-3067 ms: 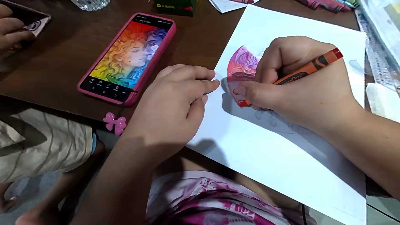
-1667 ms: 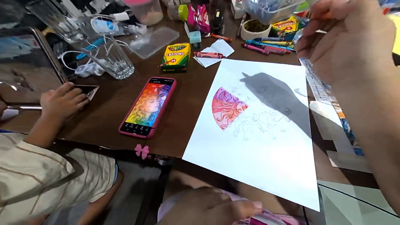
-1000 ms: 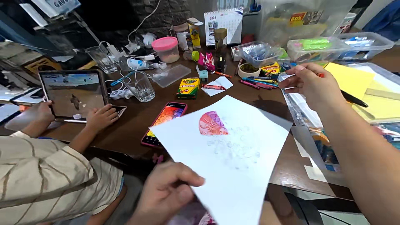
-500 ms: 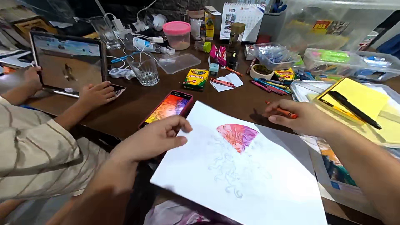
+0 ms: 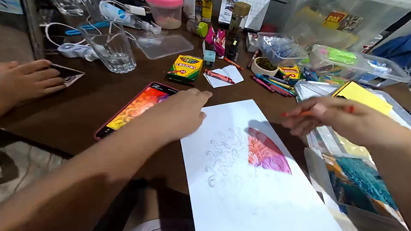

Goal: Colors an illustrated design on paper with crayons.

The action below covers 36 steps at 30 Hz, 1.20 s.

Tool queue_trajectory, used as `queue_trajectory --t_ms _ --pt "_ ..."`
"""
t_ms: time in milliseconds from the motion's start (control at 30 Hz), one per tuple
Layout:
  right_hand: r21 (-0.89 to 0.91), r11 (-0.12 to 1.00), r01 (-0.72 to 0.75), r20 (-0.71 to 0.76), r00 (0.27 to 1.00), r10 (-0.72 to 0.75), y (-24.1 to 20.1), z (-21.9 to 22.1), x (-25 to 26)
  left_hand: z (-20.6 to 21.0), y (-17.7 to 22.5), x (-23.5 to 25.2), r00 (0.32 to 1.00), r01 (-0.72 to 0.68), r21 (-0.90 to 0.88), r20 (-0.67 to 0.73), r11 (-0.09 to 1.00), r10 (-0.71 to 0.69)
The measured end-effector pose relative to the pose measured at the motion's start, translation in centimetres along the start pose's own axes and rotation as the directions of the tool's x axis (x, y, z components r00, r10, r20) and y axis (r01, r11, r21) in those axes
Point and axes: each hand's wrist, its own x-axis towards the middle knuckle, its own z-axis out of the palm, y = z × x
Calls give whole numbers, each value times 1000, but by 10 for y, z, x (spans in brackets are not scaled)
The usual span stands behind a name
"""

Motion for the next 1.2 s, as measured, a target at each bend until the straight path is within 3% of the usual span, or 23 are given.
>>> queue_trajectory --t_ms 100,167,233,333,600,833,1200 --pt "338 937 89 -253 967 -1 3 16 20 34 17 -44 972 -95 43 -211 995 102" --pt "516 855 54 -350 924 153 -3 39 28 58 23 -64 930 -152 3 -338 988 144" --pt "639 770 12 -332 906 262 -1 53 29 74 16 -68 892 -191 -17 -421 981 166" --pt "720 694 32 -295 918 263 14 60 22 77 3 -64 884 -171 -43 -448 984 134" --pt "690 688 226 -272 961 -42 41 64 7 84 -5 -54 885 -161 2 -442 987 145" --pt "538 812 226 -273 958 -87 42 67 7 86 -4 -53 894 -144 106 -412 984 175" --pt "533 823 198 -273 960 -55 43 68 8 87 -5 -52 885 -142 137 -427 980 188"
